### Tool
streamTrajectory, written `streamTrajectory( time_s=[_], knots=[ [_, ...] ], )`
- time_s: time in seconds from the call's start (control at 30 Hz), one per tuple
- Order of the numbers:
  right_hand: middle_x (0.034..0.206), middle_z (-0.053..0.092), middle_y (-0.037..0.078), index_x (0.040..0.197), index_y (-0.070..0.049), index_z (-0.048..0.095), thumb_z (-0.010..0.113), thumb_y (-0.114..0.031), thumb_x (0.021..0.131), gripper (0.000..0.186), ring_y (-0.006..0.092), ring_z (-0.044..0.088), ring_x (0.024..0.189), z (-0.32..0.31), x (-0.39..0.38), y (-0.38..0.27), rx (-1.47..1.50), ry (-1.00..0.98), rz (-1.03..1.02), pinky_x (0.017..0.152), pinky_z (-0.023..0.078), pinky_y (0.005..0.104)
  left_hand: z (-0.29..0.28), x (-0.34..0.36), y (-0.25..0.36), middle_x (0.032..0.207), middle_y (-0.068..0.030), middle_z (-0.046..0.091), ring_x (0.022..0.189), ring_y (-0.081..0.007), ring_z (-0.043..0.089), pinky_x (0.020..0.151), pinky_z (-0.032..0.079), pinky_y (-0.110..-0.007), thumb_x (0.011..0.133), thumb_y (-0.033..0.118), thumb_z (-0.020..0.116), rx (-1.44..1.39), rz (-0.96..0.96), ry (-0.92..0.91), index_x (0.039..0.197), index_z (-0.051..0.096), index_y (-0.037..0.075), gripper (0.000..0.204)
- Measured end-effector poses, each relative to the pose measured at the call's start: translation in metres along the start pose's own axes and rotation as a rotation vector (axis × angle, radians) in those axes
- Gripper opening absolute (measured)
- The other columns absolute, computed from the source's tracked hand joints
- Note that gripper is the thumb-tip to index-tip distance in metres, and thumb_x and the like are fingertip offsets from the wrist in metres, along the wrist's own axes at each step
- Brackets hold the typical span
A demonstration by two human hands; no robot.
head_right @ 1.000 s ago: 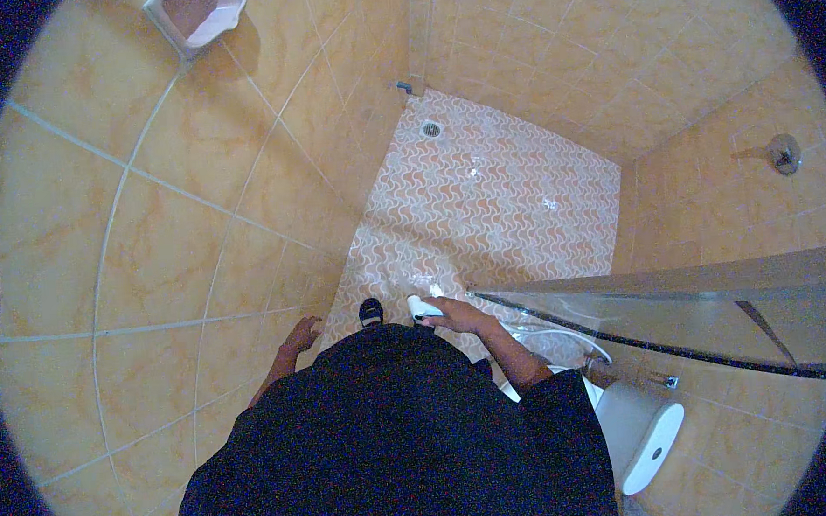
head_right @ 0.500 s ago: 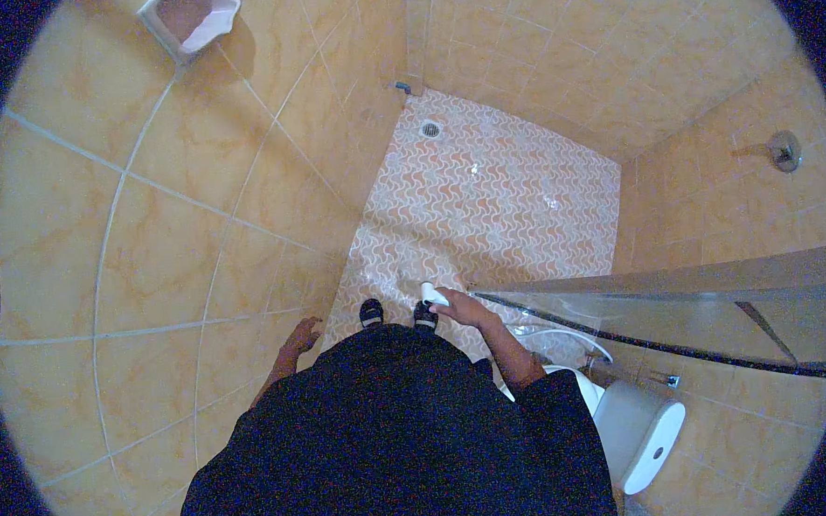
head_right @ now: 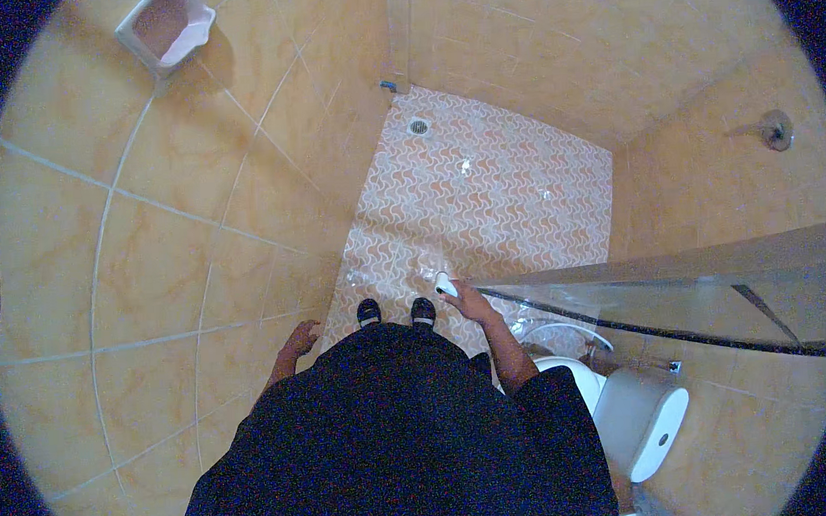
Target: Spraying water on the bathroom floor and walls using a handheld bidet sprayer.
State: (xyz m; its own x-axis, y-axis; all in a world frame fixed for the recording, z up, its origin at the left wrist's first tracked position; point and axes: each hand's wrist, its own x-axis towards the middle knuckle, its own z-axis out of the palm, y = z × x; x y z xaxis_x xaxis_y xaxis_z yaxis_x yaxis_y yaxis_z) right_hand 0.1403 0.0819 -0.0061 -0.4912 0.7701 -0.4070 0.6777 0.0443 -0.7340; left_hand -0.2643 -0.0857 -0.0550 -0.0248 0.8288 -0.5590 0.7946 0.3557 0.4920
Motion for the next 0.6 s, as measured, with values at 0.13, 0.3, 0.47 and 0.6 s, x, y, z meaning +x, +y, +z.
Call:
streamTrajectory(
  time_s=[0.13,0.3,0.47,0.6],
  knots=[
    [0.1,0.05,0.02,0.11,-0.002,0.041,0.049,-0.039,0.075,0.052,0.0318,0.047,0.095,0.0,0.0,-0.004,0.02,0.054,0.077,0.081,0.036,0.0352,0.001,-0.001,-0.001,0.104,-0.0195,0.045,0.1,-0.0331,0.041,0.085,0.034,-0.038,0.072,0.016,0.054,-0.012,0.038,0.021,0.107,0.043,0.01,0.037],
    [0.099,0.05,0.021,0.11,-0.003,0.041,0.048,-0.042,0.074,0.053,0.0338,0.048,0.093,0.003,0.001,0.008,-0.034,0.191,0.083,0.079,0.036,0.0367,-0.005,-0.003,0.004,0.104,-0.0201,0.044,0.102,-0.0334,0.04,0.086,0.033,-0.038,0.071,0.015,0.053,-0.043,0.042,-0.01,0.106,0.042,0.008,0.037],
    [0.099,0.049,0.023,0.111,-0.002,0.039,0.047,-0.043,0.074,0.056,0.0368,0.048,0.091,-0.003,0.002,0.003,-0.042,0.168,0.234,0.078,0.037,0.0404,-0.001,-0.003,0.0,0.105,-0.0204,0.044,0.103,-0.0335,0.039,0.087,0.033,-0.038,0.071,0.015,0.054,0.005,0.015,-0.001,0.106,0.042,0.007,0.038],
    [0.098,0.049,0.025,0.109,-0.001,0.04,0.047,-0.043,0.074,0.054,0.0373,0.048,0.09,-0.007,0.0,-0.005,-0.07,0.239,0.25,0.077,0.037,0.041,0.0,0.0,0.006,0.105,-0.0198,0.044,0.102,-0.0335,0.039,0.086,0.033,-0.038,0.071,0.014,0.054,0.019,-0.036,-0.017,0.106,0.042,0.007,0.037]
  ],
)
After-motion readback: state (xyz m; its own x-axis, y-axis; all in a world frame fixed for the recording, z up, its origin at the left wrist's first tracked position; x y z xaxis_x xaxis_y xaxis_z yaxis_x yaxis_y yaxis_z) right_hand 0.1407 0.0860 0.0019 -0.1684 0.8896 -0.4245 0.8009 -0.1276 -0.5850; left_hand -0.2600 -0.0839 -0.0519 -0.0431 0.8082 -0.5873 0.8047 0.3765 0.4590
